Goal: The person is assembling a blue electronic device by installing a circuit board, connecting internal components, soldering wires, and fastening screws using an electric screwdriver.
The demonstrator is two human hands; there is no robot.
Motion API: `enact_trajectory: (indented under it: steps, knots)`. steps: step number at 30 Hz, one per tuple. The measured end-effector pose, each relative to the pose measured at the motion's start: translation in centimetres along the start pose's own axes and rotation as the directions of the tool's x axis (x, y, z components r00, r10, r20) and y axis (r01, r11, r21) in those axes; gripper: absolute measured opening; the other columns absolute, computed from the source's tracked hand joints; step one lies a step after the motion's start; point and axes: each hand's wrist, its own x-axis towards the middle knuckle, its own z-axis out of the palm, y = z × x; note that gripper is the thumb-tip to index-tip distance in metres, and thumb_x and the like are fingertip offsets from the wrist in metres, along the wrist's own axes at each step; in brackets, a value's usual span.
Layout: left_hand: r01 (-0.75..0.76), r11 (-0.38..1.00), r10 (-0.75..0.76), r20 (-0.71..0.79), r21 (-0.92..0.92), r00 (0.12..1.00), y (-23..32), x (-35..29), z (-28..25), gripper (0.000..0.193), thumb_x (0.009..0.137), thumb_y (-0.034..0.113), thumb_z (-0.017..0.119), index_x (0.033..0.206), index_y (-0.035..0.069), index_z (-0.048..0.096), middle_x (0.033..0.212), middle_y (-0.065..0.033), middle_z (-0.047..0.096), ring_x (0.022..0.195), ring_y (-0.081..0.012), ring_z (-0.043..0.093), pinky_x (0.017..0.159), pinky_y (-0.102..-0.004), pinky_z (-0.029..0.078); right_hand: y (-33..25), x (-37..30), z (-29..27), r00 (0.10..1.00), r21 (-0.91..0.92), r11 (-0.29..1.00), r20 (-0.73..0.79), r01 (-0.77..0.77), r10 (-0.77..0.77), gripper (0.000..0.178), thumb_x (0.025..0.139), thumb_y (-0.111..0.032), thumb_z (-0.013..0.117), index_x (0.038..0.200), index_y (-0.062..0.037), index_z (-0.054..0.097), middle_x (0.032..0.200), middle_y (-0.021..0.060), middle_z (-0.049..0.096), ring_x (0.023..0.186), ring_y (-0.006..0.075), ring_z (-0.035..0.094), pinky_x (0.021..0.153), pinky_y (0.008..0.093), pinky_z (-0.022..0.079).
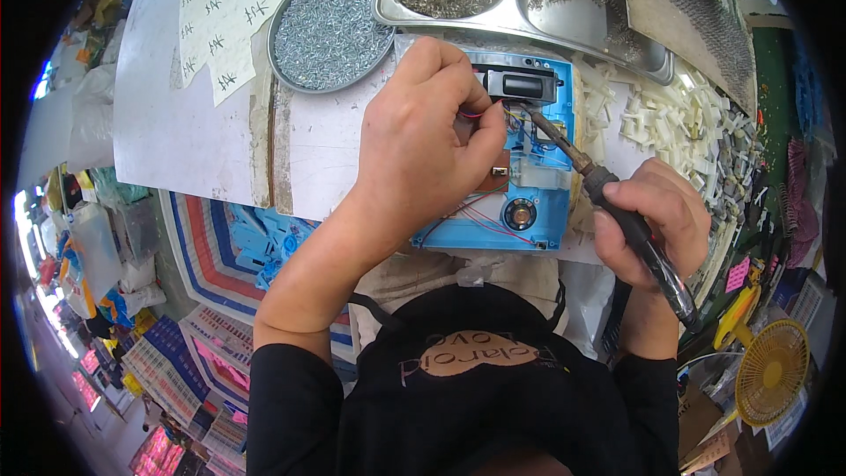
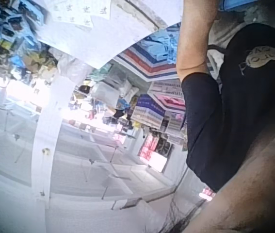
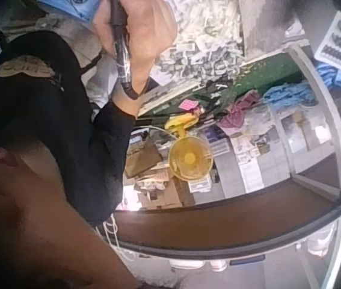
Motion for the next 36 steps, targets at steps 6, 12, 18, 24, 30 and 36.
enact_trajectory:
  steps: [6,12,18,24,30,36]
  knots:
    - [-0.004,1.0,0.004,0.001,0.002,1.0,0.1,0.1,0.0,0.009,0.08,-0.001,0.073,0.078,-0.002,0.064,0.091,-0.0067,0.056,0.068,-0.0125,0.056,0.058,-0.025,0.045,-0.2,0.0,0.0,1.0,-0.009,1.0,-0.014,-0.002,0.002,0.028,0.076,-0.007,0.079,0.102,-0.004,0.068,0.064,0.006,0.058,0.05,0.0217,0.053,0.049,0.032,0.041]
    - [-0.013,1.0,0.013,0.007,0.007,1.0,0.0,0.0,-0.2,0.01,0.08,-0.001,0.073,0.078,-0.001,0.064,0.092,-0.0071,0.056,0.069,-0.0127,0.056,0.059,-0.025,0.045,-0.1,-0.1,0.0,1.0,-0.019,1.0,-0.011,-0.002,0.002,0.027,0.077,-0.007,0.079,0.101,-0.004,0.068,0.064,0.0058,0.058,0.05,0.0215,0.053,0.049,0.0319,0.04]
    - [-0.011,1.0,0.011,-0.036,-0.003,0.999,0.2,-0.2,-0.2,0.012,0.077,0.005,0.075,0.085,0.003,0.067,0.091,-0.0105,0.06,0.075,-0.0271,0.064,0.065,-0.0355,0.053,-0.1,-0.4,-1.1,0.999,0.016,1.0,-0.042,-0.005,0.006,0.028,0.077,-0.006,0.079,0.102,0.0001,0.067,0.064,0.0073,0.058,0.051,0.0208,0.052,0.049,0.0315,0.038]
    - [-0.275,0.961,0.277,0.25,-0.042,0.928,3.3,-1.4,-1.0,0.026,0.077,0.002,0.078,0.101,0.004,0.07,0.087,-0.0083,0.06,0.074,-0.0252,0.064,0.064,-0.036,0.055,0.0,-3.5,-3.6,0.962,0.109,0.985,-0.222,-0.134,0.156,0.03,0.079,-0.001,0.076,0.107,0.004,0.065,0.071,0.0079,0.059,0.059,0.0155,0.05,0.055,0.0276,0.037]
    - [-0.376,0.922,0.293,0.466,0.092,0.835,2.9,0.3,1.0,0.023,0.08,0.005,0.075,0.102,0.007,0.069,0.085,-0.0069,0.059,0.075,-0.0271,0.065,0.064,-0.0382,0.053,-0.5,-4.0,-4.0,0.971,0.043,0.992,-0.201,-0.12,0.126,0.032,0.076,-0.003,0.078,0.106,0.0012,0.066,0.064,0.0047,0.054,0.054,0.0147,0.048,0.051,0.0265,0.034]
    - [-0.333,0.939,0.248,0.493,0.09,0.834,2.7,0.4,1.2,0.018,0.081,0.004,0.074,0.098,0.006,0.068,0.088,-0.0079,0.06,0.077,-0.0294,0.065,0.065,-0.0386,0.053,-0.5,-5.1,-4.5,0.955,0.022,0.986,-0.246,-0.166,0.167,0.031,0.076,-0.004,0.078,0.104,0.0002,0.066,0.064,0.0041,0.054,0.054,0.0143,0.048,0.051,0.0261,0.033]
